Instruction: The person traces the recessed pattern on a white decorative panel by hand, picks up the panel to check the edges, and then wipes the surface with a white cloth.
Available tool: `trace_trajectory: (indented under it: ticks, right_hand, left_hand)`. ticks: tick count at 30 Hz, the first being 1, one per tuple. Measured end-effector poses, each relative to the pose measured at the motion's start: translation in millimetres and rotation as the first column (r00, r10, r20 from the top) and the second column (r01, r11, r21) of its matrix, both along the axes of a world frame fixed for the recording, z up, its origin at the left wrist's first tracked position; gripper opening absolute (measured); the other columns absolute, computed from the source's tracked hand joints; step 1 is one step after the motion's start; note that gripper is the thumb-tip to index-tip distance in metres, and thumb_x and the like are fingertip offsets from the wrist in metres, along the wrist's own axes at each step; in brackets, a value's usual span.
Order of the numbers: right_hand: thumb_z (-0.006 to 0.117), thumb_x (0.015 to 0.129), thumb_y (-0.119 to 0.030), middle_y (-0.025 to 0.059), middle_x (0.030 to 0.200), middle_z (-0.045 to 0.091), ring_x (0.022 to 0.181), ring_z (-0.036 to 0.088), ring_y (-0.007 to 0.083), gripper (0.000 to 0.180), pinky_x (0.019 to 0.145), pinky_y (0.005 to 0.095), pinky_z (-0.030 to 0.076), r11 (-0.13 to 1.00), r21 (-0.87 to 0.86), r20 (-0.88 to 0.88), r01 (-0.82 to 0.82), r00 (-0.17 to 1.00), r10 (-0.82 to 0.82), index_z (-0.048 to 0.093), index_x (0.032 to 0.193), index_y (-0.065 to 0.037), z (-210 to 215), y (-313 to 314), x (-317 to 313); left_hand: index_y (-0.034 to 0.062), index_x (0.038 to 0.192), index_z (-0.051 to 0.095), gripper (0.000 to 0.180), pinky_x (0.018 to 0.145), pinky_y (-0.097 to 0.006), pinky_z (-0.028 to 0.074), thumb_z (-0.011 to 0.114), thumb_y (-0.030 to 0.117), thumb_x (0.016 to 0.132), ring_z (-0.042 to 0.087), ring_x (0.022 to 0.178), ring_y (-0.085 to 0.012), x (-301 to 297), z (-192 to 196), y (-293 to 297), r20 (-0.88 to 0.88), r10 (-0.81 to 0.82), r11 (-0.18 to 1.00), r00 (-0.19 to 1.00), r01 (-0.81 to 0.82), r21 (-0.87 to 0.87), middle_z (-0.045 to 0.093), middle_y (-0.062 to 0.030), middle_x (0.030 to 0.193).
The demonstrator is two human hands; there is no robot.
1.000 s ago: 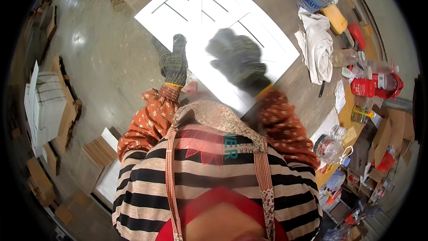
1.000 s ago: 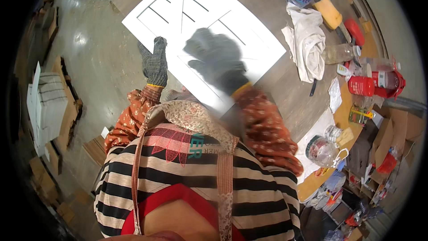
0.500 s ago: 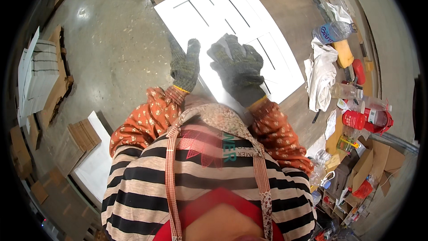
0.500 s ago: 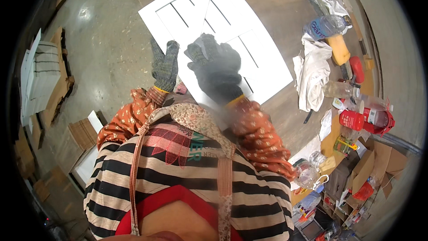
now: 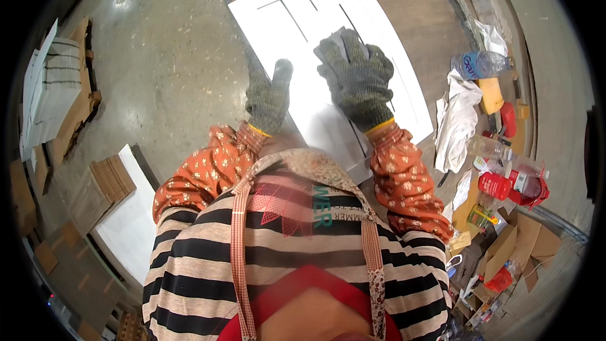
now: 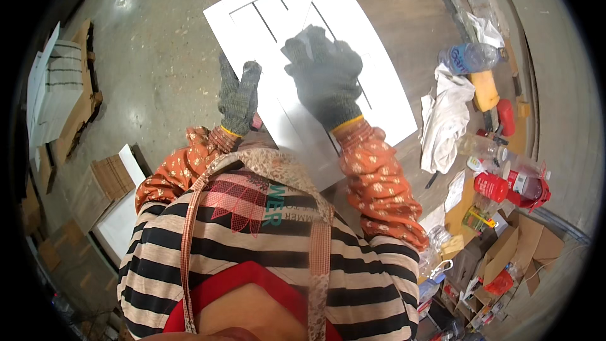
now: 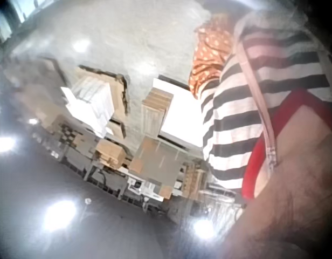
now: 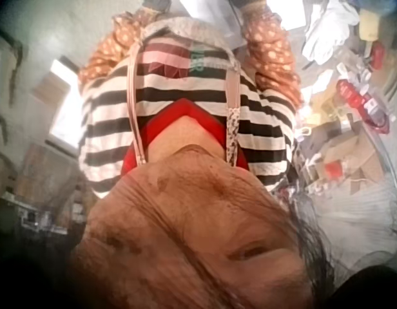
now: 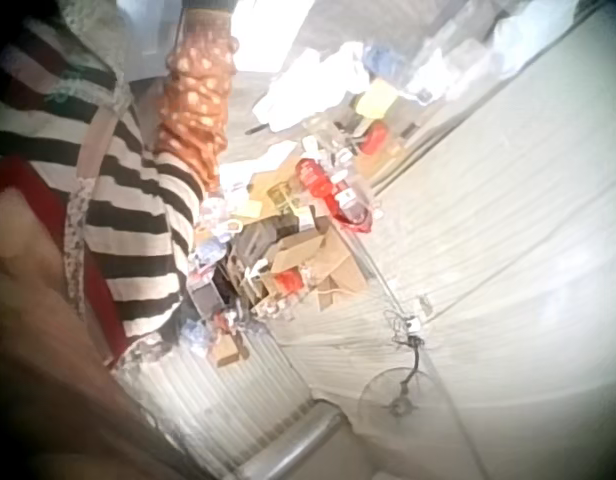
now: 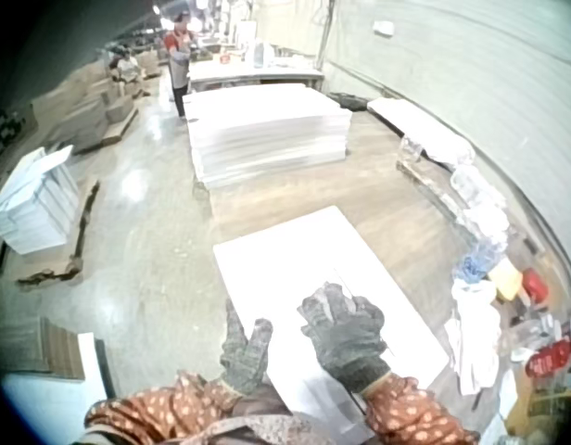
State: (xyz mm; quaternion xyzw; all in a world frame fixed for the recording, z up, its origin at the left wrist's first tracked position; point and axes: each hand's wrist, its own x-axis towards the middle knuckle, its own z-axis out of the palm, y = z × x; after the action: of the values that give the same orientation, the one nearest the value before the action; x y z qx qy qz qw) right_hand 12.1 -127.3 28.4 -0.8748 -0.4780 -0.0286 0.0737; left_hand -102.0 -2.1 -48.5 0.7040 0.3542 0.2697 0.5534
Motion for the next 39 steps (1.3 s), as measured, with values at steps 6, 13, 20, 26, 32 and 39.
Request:
trace_trajectory:
  ticks: [6, 13, 20, 26, 32, 39]
  right_hand:
    - [0.066, 0.084, -0.03, 0.0042, 0.116, 0.06, 0.096, 0.056, 0.0188, 0.033, 0.079, 0.0379, 0.047, 0.997, 0.072, -0.004, 0.02, 1.0, -0.02, 0.064, 0.115, -0.021, -13.3, 5.1, -12.1]
    - [0.075, 0.077, -0.026, 0.0049, 0.103, 0.063, 0.077, 0.062, 0.0197, 0.035, 0.066, 0.0359, 0.051, 0.988, 0.106, 0.019, 0.117, 0.993, -0.119, 0.064, 0.108, -0.015, -10.3, -5.6, -24.4]
    - [0.066, 0.087, -0.031, 0.0133, 0.132, 0.056, 0.122, 0.051, 0.0298, 0.038, 0.095, 0.044, 0.045, 0.978, 0.022, 0.068, 0.205, 0.976, -0.206, 0.062, 0.122, -0.015, -15.1, -36.9, -14.7]
    - [0.068, 0.082, -0.027, 0.0053, 0.112, 0.059, 0.093, 0.06, 0.0207, 0.029, 0.072, 0.0368, 0.052, 0.993, 0.031, -0.137, 0.11, 0.985, -0.105, 0.066, 0.109, -0.019, -3.2, -10.5, -56.3]
    - [0.065, 0.085, -0.029, 0.003, 0.105, 0.059, 0.088, 0.06, 0.0213, 0.027, 0.07, 0.0376, 0.047, 0.928, 0.22, 0.278, 0.299, 0.893, -0.354, 0.063, 0.109, -0.019, -28.8, -66.0, 41.3]
    - [0.058, 0.09, -0.031, 0.0065, 0.118, 0.053, 0.101, 0.059, 0.0244, 0.028, 0.085, 0.0424, 0.048, 0.932, 0.345, 0.095, 0.108, 0.984, -0.149, 0.06, 0.116, -0.021, -14.6, -21.5, -32.4]
  left_hand:
    - [-0.0028, 0.148, 0.02, 0.081, 0.087, -0.038, 0.051, 0.061, 0.039, 0.093, 0.06, 0.108, -0.0281, 1.1, 16.2, -5.4, -0.077, 0.01, 0.996, 0.997, -0.016, -0.085, 0.052, -0.0261, 0.13]
    - [-0.0067, 0.146, 0.023, 0.075, 0.086, -0.039, 0.052, 0.059, 0.035, 0.095, 0.061, 0.107, -0.0301, 1.6, 11.6, -2.4, -0.079, -0.002, 0.999, 0.997, 0.005, 0.036, 0.048, -0.0282, 0.134]
    - [-0.0062, 0.147, 0.021, 0.073, 0.088, -0.039, 0.051, 0.058, 0.03, 0.096, 0.058, 0.107, -0.0302, 3.5, -6.9, -2.2, -0.092, 0.017, 0.996, 0.996, -0.009, 0.092, 0.047, -0.0279, 0.134]
    - [-0.0058, 0.147, 0.022, 0.073, 0.079, -0.033, 0.053, 0.06, 0.028, 0.094, 0.061, 0.095, -0.0221, -1.7, -29.6, 5.0, -0.022, -0.01, 0.999, 1.0, 0.011, 0.044, 0.056, -0.0216, 0.121]
    - [-0.0061, 0.145, 0.028, 0.071, 0.075, -0.029, 0.053, 0.065, 0.022, 0.091, 0.063, 0.087, -0.0194, 1.8, -44.5, 11.7, 0.083, -0.044, 0.975, 0.996, 0.025, 0.22, 0.061, -0.0171, 0.11]
    - [-0.0043, 0.145, 0.03, 0.071, 0.088, -0.031, 0.046, 0.063, 0.025, 0.089, 0.053, 0.099, -0.0173, -1.8, -22.5, 8.9, 0.159, -0.006, 0.999, 0.987, 0.013, -0.043, 0.054, -0.0112, 0.115]
